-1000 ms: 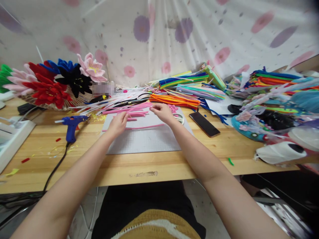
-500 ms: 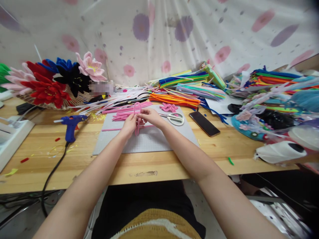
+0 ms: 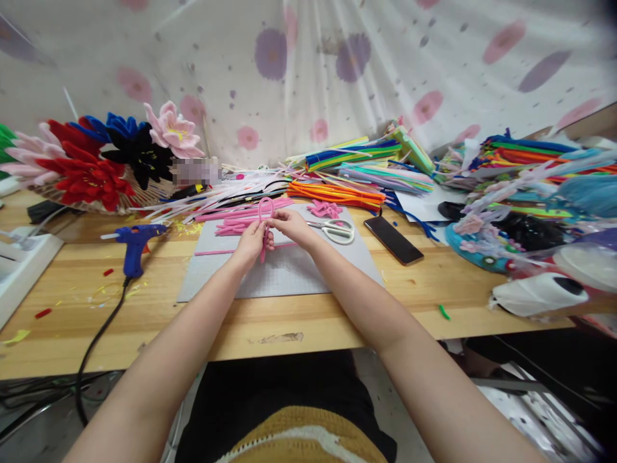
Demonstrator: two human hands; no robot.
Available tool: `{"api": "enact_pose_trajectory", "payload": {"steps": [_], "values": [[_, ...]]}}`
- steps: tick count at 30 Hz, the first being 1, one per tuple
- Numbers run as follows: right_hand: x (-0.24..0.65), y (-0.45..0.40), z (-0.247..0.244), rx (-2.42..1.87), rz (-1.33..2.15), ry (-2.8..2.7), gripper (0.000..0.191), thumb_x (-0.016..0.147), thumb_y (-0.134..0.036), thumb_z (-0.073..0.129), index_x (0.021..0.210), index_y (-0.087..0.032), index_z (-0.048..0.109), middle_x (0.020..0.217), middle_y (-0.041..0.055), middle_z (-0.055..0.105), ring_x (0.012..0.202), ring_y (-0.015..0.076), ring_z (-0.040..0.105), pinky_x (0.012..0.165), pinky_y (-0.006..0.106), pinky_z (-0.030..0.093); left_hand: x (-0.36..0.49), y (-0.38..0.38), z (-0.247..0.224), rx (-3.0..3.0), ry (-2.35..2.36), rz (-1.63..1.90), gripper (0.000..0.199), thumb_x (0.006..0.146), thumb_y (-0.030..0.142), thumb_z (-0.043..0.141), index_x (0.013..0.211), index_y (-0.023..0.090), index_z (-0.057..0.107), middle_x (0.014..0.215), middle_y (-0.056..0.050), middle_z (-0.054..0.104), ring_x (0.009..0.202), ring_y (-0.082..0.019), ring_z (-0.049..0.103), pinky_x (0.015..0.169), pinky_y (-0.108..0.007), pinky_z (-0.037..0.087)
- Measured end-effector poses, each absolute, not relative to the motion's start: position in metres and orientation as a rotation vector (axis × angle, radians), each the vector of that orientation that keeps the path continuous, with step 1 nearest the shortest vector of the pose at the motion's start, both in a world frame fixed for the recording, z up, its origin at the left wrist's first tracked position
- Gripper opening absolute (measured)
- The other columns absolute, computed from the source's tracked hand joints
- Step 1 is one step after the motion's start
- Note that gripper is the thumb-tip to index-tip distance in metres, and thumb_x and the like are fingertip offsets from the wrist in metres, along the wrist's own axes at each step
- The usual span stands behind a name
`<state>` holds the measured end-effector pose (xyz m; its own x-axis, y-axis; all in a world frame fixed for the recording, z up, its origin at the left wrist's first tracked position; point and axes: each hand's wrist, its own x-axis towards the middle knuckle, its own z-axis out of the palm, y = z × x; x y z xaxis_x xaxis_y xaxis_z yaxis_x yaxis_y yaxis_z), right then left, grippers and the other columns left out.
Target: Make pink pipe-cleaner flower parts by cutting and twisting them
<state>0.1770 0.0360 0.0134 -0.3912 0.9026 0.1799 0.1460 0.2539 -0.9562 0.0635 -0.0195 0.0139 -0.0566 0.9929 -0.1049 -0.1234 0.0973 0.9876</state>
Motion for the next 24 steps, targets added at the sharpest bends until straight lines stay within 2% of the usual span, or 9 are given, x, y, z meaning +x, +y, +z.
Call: {"api": "enact_pose_trajectory", "payload": {"steps": [2,6,8,12,16,22,24], "values": [[0.177,0.036,0.013,-0.981,1.200,-1.744,0.021,0.067,-0.033,0.058,0.062,-0.014,0.052,0.056,-0.0057,0.046,0.056,0.0066,0.041,0.057,0.022,0.032,0.063,-0.020,0.014,1.042,1.190,1.221,0.014,0.091,0.020,0.036,0.084,0.015,0.047,0.054,0.005,0.047,0.041,-0.005,0.044,0.040,-0.014,0.036],[0.177,0.033,0.016,-1.021,1.178,-1.768,0.028,0.068,-0.039,0.061,0.063,-0.014,0.050,0.058,-0.0048,0.048,0.055,0.0065,0.040,0.055,0.022,0.032,0.062,-0.024,0.018,1.035,1.128,1.171,0.013,0.091,0.022,0.035,0.083,0.017,0.045,0.052,0.008,0.039,0.035,-0.002,0.029,0.034,-0.012,0.018],[0.181,0.031,0.018,-1.042,1.186,-1.782,0.028,0.069,-0.040,0.061,0.069,-0.014,0.052,0.060,-0.0038,0.050,0.056,0.0069,0.042,0.054,0.021,0.033,0.061,-0.026,0.019,1.017,1.147,1.144,0.017,0.092,0.023,0.035,0.082,0.016,0.046,0.049,0.009,0.032,0.033,-0.002,0.023,0.033,-0.012,0.014],[0.202,0.034,0.022,-1.168,1.143,-1.771,0.026,0.073,-0.038,0.059,0.085,-0.015,0.055,0.061,-0.0026,0.052,0.056,0.0088,0.047,0.053,0.021,0.035,0.054,-0.026,0.019,0.955,1.168,1.105,0.023,0.092,0.022,0.035,0.074,0.014,0.048,0.049,0.009,0.025,0.034,-0.002,0.021,0.034,-0.012,0.015],[0.239,0.041,0.022,-1.318,0.953,-1.803,0.020,0.077,-0.034,0.055,0.080,-0.014,0.056,0.066,0.0006,0.056,0.059,0.0100,0.050,0.057,0.022,0.038,0.045,-0.024,0.016,0.861,1.078,1.149,0.025,0.092,0.017,0.034,0.069,0.014,0.044,0.049,0.008,0.029,0.036,-0.002,0.025,0.035,-0.012,0.018],[0.297,0.036,0.018,-1.819,0.359,-2.096,0.017,0.075,-0.029,0.054,0.084,-0.016,0.061,0.084,0.0079,0.063,0.078,0.0187,0.055,0.069,0.030,0.041,0.033,-0.022,0.019,0.787,1.042,1.162,0.027,0.093,0.022,0.031,0.070,0.015,0.042,0.046,0.009,0.028,0.033,-0.002,0.022,0.033,-0.011,0.013],[0.308,0.032,0.015,-1.902,0.260,-2.217,0.018,0.074,-0.025,0.055,0.088,-0.017,0.062,0.092,0.0108,0.063,0.084,0.0210,0.056,0.073,0.031,0.041,0.030,-0.021,0.019,0.788,1.052,1.164,0.027,0.093,0.022,0.031,0.069,0.016,0.042,0.045,0.009,0.027,0.032,-0.002,0.021,0.032,-0.010,0.012]]}}
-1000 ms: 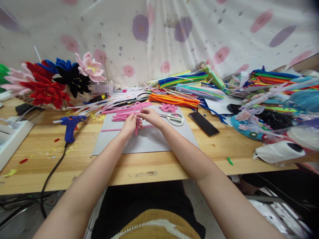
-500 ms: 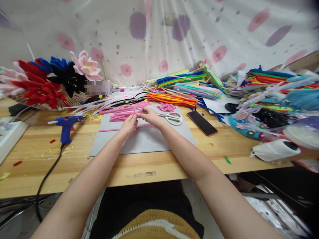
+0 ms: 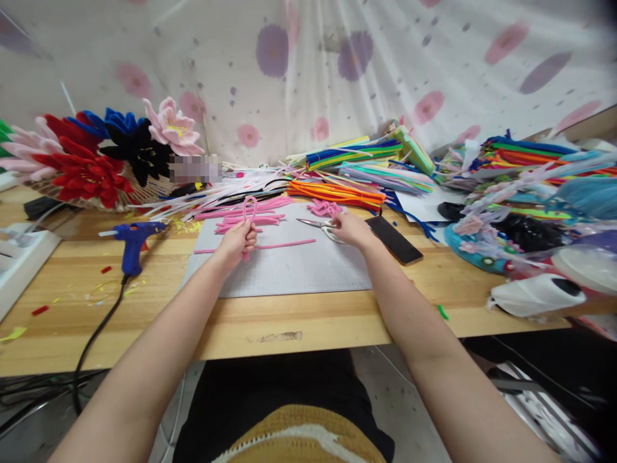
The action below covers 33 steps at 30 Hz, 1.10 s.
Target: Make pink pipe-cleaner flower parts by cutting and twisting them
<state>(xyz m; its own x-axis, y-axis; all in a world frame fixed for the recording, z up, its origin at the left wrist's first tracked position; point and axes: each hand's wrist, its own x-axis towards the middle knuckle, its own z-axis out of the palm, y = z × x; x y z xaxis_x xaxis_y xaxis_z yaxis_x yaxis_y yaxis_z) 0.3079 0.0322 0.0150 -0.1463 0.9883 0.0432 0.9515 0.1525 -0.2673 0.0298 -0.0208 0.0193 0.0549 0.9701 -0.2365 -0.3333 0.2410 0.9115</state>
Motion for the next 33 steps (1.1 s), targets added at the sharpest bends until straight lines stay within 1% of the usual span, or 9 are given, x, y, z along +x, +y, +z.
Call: {"api": "enact_pose_trajectory", "payload": {"steps": [7,12,15,17,19,22,25,28,33], "values": [[0.312,0.028,0.005,-1.940,0.048,-2.335,0.040,0.071,-0.021,0.056,0.110,-0.011,0.055,0.110,0.0181,0.056,0.104,0.0278,0.051,0.088,0.037,0.040,0.026,-0.021,0.020,0.757,1.095,1.147,0.028,0.093,0.024,0.031,0.068,0.016,0.040,0.044,0.011,0.021,0.031,-0.002,0.016,0.032,-0.011,0.010],[0.314,0.033,0.007,-1.939,0.090,-2.400,0.031,0.072,-0.017,0.052,0.101,-0.012,0.060,0.106,0.0194,0.059,0.103,0.0297,0.052,0.087,0.041,0.039,0.024,-0.021,0.020,0.809,1.106,1.112,0.028,0.093,0.027,0.031,0.068,0.017,0.040,0.046,0.010,0.019,0.033,-0.003,0.015,0.034,-0.014,0.009],[0.318,0.035,0.011,-1.875,0.144,-2.370,0.022,0.069,-0.019,0.057,0.089,-0.013,0.063,0.097,0.0174,0.061,0.095,0.0284,0.054,0.082,0.039,0.040,0.022,-0.018,0.014,1.078,1.370,1.130,0.023,0.091,0.026,0.036,0.069,0.018,0.040,0.049,0.008,0.027,0.036,-0.005,0.025,0.038,-0.016,0.018],[0.319,0.035,0.015,-1.844,0.322,-2.226,0.019,0.067,-0.022,0.059,0.085,-0.015,0.061,0.089,0.0123,0.062,0.086,0.0242,0.055,0.078,0.037,0.042,0.020,-0.017,0.009,1.400,1.682,1.085,0.020,0.089,0.026,0.038,0.072,0.018,0.043,0.058,0.002,0.045,0.047,-0.009,0.043,0.045,-0.019,0.029],[0.314,0.034,0.018,-1.750,0.655,-1.980,0.018,0.067,-0.022,0.059,0.084,-0.016,0.059,0.082,0.0078,0.061,0.076,0.0191,0.055,0.073,0.033,0.043,0.019,-0.018,0.005,1.704,1.974,0.905,0.017,0.089,0.028,0.038,0.080,0.018,0.048,0.077,-0.006,0.059,0.069,-0.016,0.056,0.058,-0.024,0.038],[0.298,0.031,0.020,-1.352,1.312,-1.614,0.016,0.074,-0.027,0.056,0.083,-0.015,0.055,0.076,0.0049,0.059,0.068,0.0136,0.054,0.068,0.029,0.044,0.022,-0.023,0.005,1.866,2.204,0.544,0.027,0.091,0.032,0.030,0.099,0.017,0.051,0.096,-0.014,0.064,0.088,-0.026,0.060,0.069,-0.032,0.040],[0.275,0.026,0.021,-0.940,1.710,-1.330,0.030,0.082,-0.046,0.048,0.081,-0.016,0.054,0.068,0.0009,0.055,0.059,0.0106,0.051,0.064,0.026,0.044,0.028,-0.028,0.009,1.855,2.258,0.370,0.036,0.092,0.033,0.024,0.108,0.016,0.050,0.102,-0.018,0.064,0.092,-0.030,0.061,0.071,-0.036,0.041],[0.253,0.019,0.021,-0.726,2.112,-1.251,0.058,0.082,-0.067,0.032,0.083,-0.014,0.056,0.070,0.0046,0.056,0.067,0.0152,0.055,0.069,0.031,0.046,0.031,-0.027,0.011,1.823,2.280,0.349,0.037,0.091,0.033,0.023,0.110,0.015,0.050,0.102,-0.021,0.064,0.093,-0.032,0.061,0.070,-0.038,0.041],[0.222,0.011,0.020,-0.668,2.444,-1.291,0.075,0.079,-0.073,0.019,0.087,-0.010,0.058,0.072,0.0085,0.059,0.069,0.0186,0.056,0.071,0.035,0.045,0.033,-0.021,0.006,1.766,2.337,0.423,0.035,0.091,0.032,0.025,0.106,0.015,0.050,0.098,-0.023,0.064,0.090,-0.034,0.062,0.067,-0.037,0.041]]}}
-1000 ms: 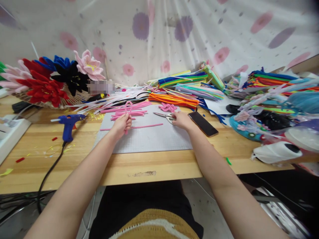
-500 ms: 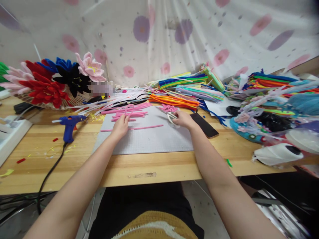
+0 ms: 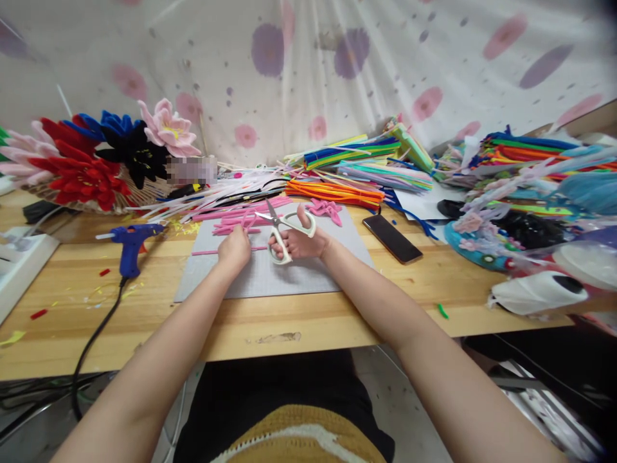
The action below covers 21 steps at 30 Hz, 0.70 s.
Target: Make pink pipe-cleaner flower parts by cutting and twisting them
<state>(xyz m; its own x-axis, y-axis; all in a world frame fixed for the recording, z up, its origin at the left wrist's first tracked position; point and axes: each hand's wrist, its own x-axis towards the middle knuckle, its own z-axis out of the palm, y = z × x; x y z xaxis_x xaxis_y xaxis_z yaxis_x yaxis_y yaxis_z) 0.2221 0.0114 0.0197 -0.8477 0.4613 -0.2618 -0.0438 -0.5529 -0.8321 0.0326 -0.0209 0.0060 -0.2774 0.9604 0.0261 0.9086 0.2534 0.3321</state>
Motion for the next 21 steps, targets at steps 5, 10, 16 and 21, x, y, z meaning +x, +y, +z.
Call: {"api": "enact_pose_trajectory", "payload": {"steps": [5,10,16,21], "values": [[0.206,0.014,0.015,-0.588,2.497,-1.164,0.073,0.080,-0.072,0.020,0.088,-0.010,0.058,0.072,0.0088,0.060,0.072,0.0181,0.055,0.074,0.034,0.045,0.040,-0.025,0.004,1.847,2.293,0.400,0.034,0.091,0.035,0.024,0.104,0.017,0.049,0.095,-0.020,0.066,0.086,-0.031,0.063,0.065,-0.034,0.040],[0.203,0.017,0.008,-0.502,2.497,-1.028,0.070,0.080,-0.071,0.025,0.092,-0.010,0.057,0.073,0.0075,0.060,0.076,0.0179,0.055,0.073,0.033,0.045,0.049,-0.035,0.005,1.922,2.191,0.352,0.033,0.091,0.038,0.024,0.108,0.018,0.043,0.094,-0.017,0.067,0.084,-0.030,0.064,0.063,-0.033,0.040],[0.203,0.014,0.001,-0.496,2.502,-0.942,0.071,0.079,-0.073,0.026,0.092,-0.011,0.057,0.074,0.0065,0.059,0.076,0.0175,0.054,0.075,0.033,0.044,0.050,-0.038,0.004,1.989,2.110,0.253,0.026,0.089,0.029,0.030,0.109,0.017,0.042,0.098,-0.016,0.067,0.087,-0.028,0.064,0.065,-0.032,0.040],[0.204,0.012,0.001,-0.512,2.487,-0.959,0.072,0.078,-0.074,0.026,0.092,-0.011,0.057,0.074,0.0070,0.059,0.076,0.0173,0.053,0.077,0.032,0.044,0.051,-0.038,0.002,1.992,2.120,0.233,0.026,0.088,0.029,0.032,0.107,0.017,0.044,0.098,-0.017,0.066,0.089,-0.030,0.064,0.065,-0.033,0.041]]}}
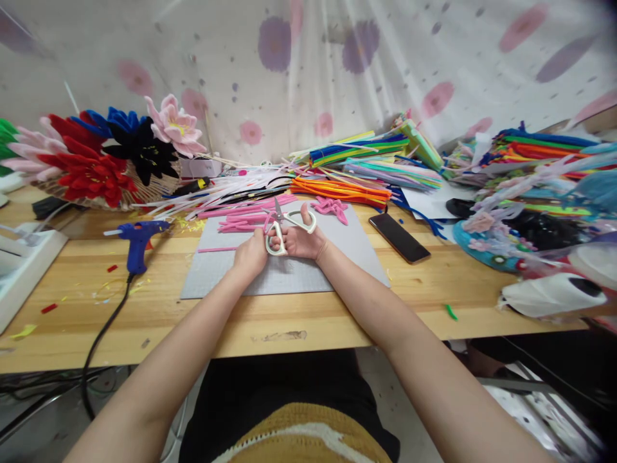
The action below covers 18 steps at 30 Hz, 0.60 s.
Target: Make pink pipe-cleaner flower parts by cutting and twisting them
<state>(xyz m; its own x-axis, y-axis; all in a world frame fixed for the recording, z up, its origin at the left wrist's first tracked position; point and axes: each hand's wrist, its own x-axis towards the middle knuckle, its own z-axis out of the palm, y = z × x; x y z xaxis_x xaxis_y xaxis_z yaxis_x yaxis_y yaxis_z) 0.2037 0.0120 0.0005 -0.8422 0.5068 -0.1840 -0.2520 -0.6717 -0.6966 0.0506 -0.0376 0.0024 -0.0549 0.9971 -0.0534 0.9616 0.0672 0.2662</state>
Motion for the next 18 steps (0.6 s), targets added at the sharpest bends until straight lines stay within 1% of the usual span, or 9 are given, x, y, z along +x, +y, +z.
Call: {"api": "enact_pose_trajectory", "payload": {"steps": [5,11,15,18], "values": [[0.2052,0.0123,0.0006,-0.537,2.479,-1.011,0.071,0.080,-0.072,0.025,0.096,-0.010,0.056,0.074,0.0069,0.059,0.074,0.0171,0.053,0.073,0.032,0.044,0.0513,-0.0379,0.0009,2.007,2.134,0.221,0.025,0.088,0.028,0.033,0.107,0.018,0.045,0.098,-0.015,0.067,0.087,-0.028,0.064,0.065,-0.032,0.041],[0.2070,0.0138,-0.0016,-0.550,2.520,-1.021,0.073,0.080,-0.071,0.023,0.102,-0.009,0.055,0.079,0.0086,0.060,0.073,0.0168,0.054,0.064,0.028,0.045,0.0512,-0.0386,0.0009,2.027,2.138,0.199,0.024,0.088,0.025,0.032,0.105,0.018,0.046,0.097,-0.015,0.067,0.086,-0.029,0.064,0.065,-0.032,0.040],[0.2074,0.0161,-0.0038,-0.502,2.536,-1.043,0.076,0.079,-0.073,0.019,0.103,-0.009,0.054,0.080,0.0094,0.059,0.074,0.0172,0.054,0.053,0.023,0.041,0.0517,-0.0408,0.0026,2.029,2.155,0.185,0.024,0.088,0.024,0.030,0.105,0.017,0.046,0.098,-0.016,0.067,0.087,-0.029,0.064,0.065,-0.032,0.041],[0.2076,0.0180,-0.0048,-0.490,2.547,-1.062,0.077,0.079,-0.074,0.017,0.102,-0.009,0.053,0.080,0.0094,0.058,0.075,0.0174,0.054,0.048,0.021,0.038,0.0518,-0.0424,0.0027,2.039,2.160,0.167,0.026,0.089,0.023,0.028,0.105,0.017,0.046,0.097,-0.016,0.067,0.089,-0.029,0.064,0.066,-0.033,0.041]]}}
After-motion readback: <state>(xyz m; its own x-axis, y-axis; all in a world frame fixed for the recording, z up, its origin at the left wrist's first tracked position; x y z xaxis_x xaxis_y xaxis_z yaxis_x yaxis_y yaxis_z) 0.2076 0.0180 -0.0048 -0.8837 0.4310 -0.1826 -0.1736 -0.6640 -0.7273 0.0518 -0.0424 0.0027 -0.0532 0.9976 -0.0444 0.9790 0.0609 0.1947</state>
